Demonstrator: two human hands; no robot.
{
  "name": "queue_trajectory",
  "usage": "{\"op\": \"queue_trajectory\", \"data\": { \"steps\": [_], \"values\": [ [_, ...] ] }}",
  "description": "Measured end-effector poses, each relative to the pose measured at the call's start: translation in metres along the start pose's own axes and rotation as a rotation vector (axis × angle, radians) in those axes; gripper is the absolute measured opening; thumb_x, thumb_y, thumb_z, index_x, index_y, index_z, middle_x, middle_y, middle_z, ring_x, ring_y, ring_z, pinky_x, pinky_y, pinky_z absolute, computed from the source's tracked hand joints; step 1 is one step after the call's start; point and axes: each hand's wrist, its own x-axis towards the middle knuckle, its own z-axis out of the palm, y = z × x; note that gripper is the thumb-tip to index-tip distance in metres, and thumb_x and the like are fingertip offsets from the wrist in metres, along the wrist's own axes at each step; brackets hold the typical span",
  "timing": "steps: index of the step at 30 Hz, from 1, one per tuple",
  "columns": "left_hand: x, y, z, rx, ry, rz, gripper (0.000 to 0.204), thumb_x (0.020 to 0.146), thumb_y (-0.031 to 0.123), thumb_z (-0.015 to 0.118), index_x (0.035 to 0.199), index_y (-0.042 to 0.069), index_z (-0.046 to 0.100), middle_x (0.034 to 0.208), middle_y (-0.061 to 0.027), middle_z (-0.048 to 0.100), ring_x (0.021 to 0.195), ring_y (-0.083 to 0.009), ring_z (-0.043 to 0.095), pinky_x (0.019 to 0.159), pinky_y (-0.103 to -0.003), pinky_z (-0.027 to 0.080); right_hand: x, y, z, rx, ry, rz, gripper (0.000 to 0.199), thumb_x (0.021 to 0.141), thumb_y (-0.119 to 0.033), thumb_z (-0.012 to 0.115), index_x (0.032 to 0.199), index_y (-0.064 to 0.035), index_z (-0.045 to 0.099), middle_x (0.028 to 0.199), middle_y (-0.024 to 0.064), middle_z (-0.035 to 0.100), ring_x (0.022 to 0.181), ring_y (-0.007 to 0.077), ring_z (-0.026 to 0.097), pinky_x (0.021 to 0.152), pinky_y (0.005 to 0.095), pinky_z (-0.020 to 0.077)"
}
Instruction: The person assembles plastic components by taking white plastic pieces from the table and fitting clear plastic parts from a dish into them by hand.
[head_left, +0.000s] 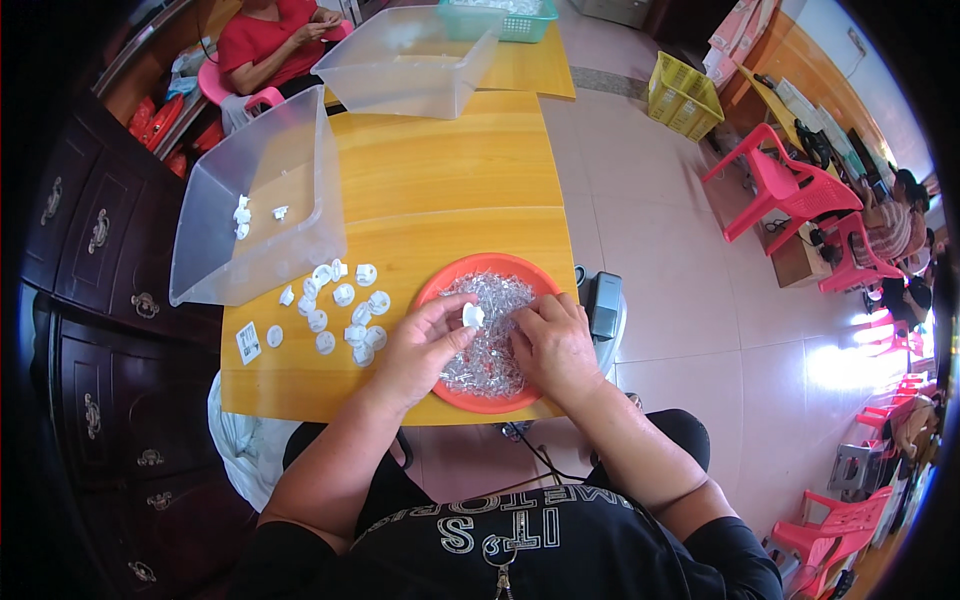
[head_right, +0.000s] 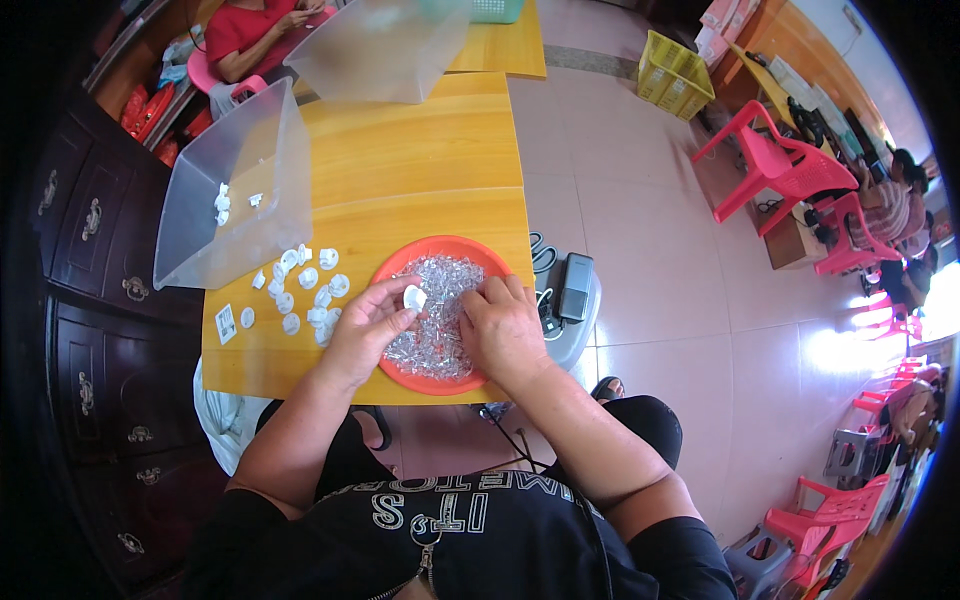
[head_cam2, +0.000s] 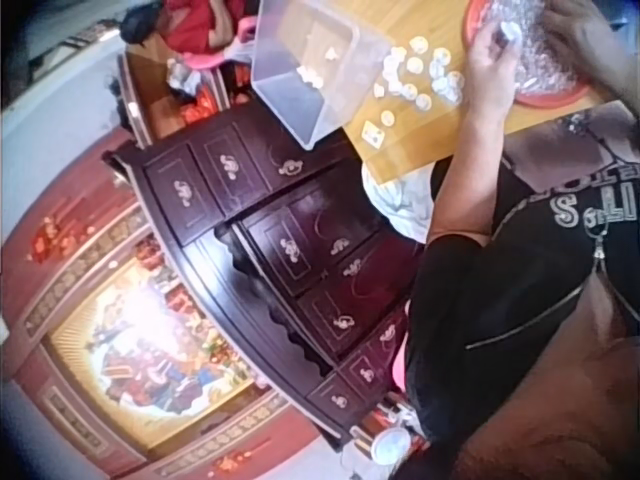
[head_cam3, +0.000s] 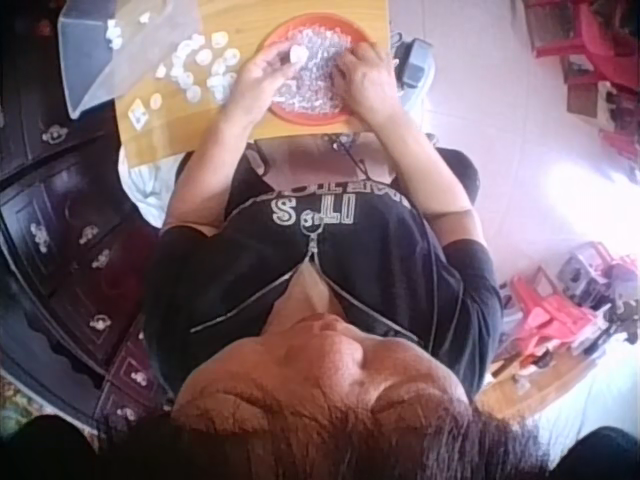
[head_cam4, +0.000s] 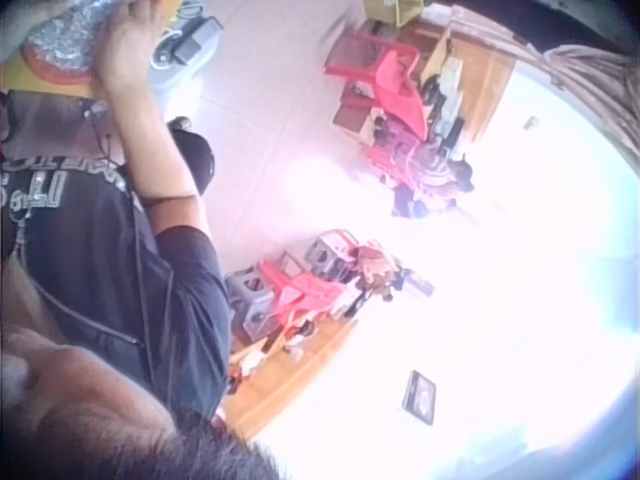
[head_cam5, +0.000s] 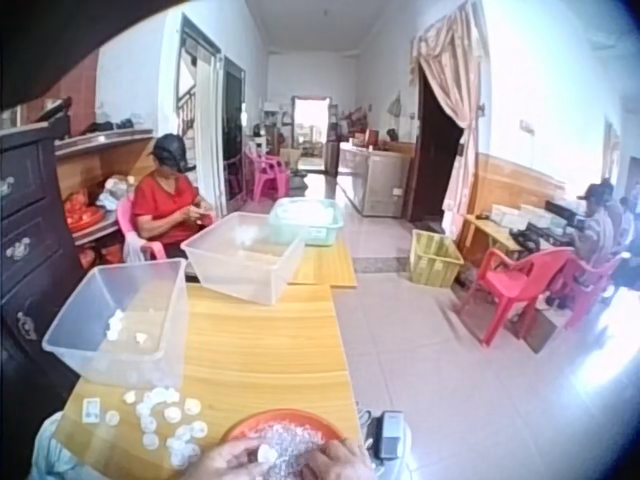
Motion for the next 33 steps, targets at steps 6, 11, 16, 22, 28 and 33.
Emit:
{"op": "queue_trajectory", "data": {
  "steps": [6, 11, 16, 22, 28, 33],
  "values": [
    [0.0, -0.001, 0.001, -0.009, -0.005, 0.02, 0.037, 0.092, 0.002, 0.06, 0.129, 0.003, 0.055, 0.11, -0.0035, 0.062, 0.102, -0.0109, 0.058, 0.09, -0.026, 0.047, -0.001, 0.004, 0.006, 0.063, 0.035, -0.029, 0.008, 0.073, -0.01, 0.07, 0.08, -0.0075, 0.066, 0.084, 0.0074, 0.061, 0.085, 0.0283, 0.058, 0.075, 0.041, 0.047],
    [0.0, 0.002, 0.0, -0.043, -0.022, -0.025, 0.037, 0.094, 0.003, 0.058, 0.131, 0.002, 0.053, 0.11, -0.005, 0.062, 0.102, -0.0142, 0.06, 0.087, -0.026, 0.048, 0.0, 0.001, 0.003, 0.228, 0.112, -0.034, 0.011, 0.077, -0.004, 0.07, 0.085, -0.005, 0.062, 0.076, 0.0113, 0.062, 0.073, 0.0302, 0.06, 0.067, 0.0402, 0.0497],
    [0.0, 0.002, -0.002, -0.222, -0.039, -0.084, 0.038, 0.095, 0.005, 0.056, 0.133, 0.002, 0.052, 0.112, -0.0058, 0.062, 0.1, -0.016, 0.061, 0.085, -0.027, 0.048, -0.001, -0.009, 0.002, 0.591, 0.086, 0.244, 0.013, 0.084, -0.006, 0.07, 0.086, -0.0021, 0.058, 0.068, 0.011, 0.061, 0.058, 0.0219, 0.062, 0.053, 0.0302, 0.049],
    [0.0, 0.004, -0.006, -0.373, -0.138, -0.135, 0.039, 0.097, 0.011, 0.054, 0.135, 0.002, 0.049, 0.114, -0.0063, 0.061, 0.097, -0.0153, 0.06, 0.084, -0.028, 0.048, -0.001, -0.004, -0.004, 0.971, -0.109, 0.532, 0.016, 0.087, -0.001, 0.069, 0.079, -0.0037, 0.055, 0.066, -0.0036, 0.056, 0.06, 0.0038, 0.053, 0.052, 0.0198, 0.0417],
    [0.001, 0.003, -0.008, -0.444, -0.162, -0.123, 0.039, 0.098, 0.012, 0.052, 0.136, 0.003, 0.048, 0.116, -0.0079, 0.061, 0.097, -0.0151, 0.06, 0.084, -0.027, 0.048, -0.001, -0.005, -0.01, 1.063, -0.142, 0.615, 0.007, 0.085, -0.001, 0.071, 0.083, 0.001, 0.065, 0.075, 0.0014, 0.064, 0.068, 0.0064, 0.058, 0.06, 0.021, 0.0465],
    [0.002, 0.0, -0.006, -0.384, -0.116, -0.086, 0.034, 0.098, 0.011, 0.051, 0.132, 0.004, 0.051, 0.12, -0.0121, 0.061, 0.1, -0.0181, 0.061, 0.086, -0.03, 0.049, -0.001, -0.006, -0.013, 1.044, -0.145, 0.64, 0.008, 0.085, -0.001, 0.071, 0.091, 0.0034, 0.07, 0.089, 0.0046, 0.069, 0.078, 0.0103, 0.062, 0.072, 0.0225, 0.0505]
  ]
}}
